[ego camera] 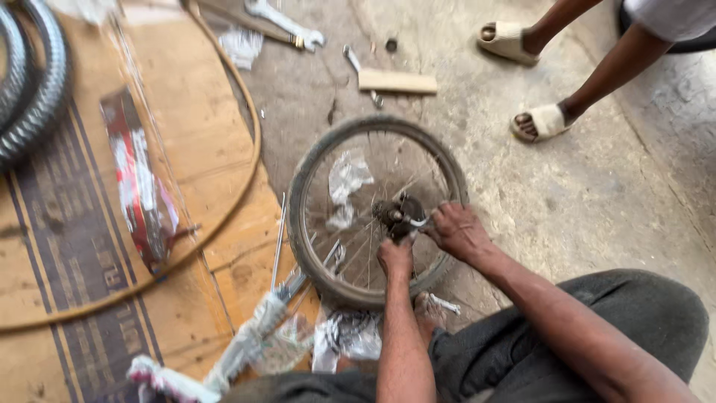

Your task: The person sits on the floor and uses a large adjustable wrench to tighten the axle nuts on a bicycle wheel. They repeatedly adjust the wrench and apply force to the hub area, occasionally lifting and rotating the wheel to access different sides.

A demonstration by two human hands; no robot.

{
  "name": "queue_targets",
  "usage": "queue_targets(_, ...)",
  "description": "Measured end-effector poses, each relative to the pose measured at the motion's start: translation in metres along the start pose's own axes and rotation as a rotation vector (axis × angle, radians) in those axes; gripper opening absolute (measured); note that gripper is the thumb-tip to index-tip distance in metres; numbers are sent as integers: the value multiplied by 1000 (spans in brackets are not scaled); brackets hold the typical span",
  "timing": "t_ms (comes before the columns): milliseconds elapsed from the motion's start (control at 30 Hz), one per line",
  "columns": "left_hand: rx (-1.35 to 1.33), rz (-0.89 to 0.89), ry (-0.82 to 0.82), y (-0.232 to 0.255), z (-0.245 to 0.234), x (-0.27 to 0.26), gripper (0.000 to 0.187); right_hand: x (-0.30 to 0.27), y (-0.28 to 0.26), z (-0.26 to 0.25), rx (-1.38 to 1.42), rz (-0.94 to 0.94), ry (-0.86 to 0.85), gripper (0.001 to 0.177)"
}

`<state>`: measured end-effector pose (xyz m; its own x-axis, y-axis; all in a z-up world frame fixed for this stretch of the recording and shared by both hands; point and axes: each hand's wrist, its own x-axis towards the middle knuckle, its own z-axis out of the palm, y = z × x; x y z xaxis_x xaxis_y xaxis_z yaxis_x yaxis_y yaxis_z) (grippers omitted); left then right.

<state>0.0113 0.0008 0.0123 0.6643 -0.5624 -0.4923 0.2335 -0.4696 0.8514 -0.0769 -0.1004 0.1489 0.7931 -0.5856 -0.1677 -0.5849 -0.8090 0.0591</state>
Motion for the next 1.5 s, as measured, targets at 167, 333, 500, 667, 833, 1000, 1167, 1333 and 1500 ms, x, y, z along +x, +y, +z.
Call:
queue_targets(167, -10, 83, 42, -20, 7, 6, 30, 7, -2, 18, 202, 181, -153, 42)
queue_targets(333, -125, -102, -27, -13, -1, 5, 22, 10, 1, 92, 1227, 846, -343, 38)
queue_targets(500, -4, -70, -51, -9, 6, -8, 28, 18, 8, 140, 637, 433, -132, 59)
queue_targets(667, 115, -5, -107, -42, 12, -3, 40, 13, -16, 125, 775, 594, -42, 66)
queue_targets(833, 120, -53, -262, -54, 9, -11, 52, 24, -26, 97, 1355, 1038, -197, 59)
queue_targets(1000, 154, 20, -299, -43, 0, -16, 54, 19, -4, 84, 1129, 827, -251, 55)
queue_targets(1167, 125, 10, -142, -34, -14, -22, 58, -17, 37, 91, 532, 633, 17, 62)
queue_targets(1333, 72, -40, -46, -11, -40, -23, 44, -24, 41, 97, 507, 633, -173, 61)
queue_targets(1500, 167, -14, 493, 12, -84, -19, 36, -8, 36, 94, 436, 545, -121, 62)
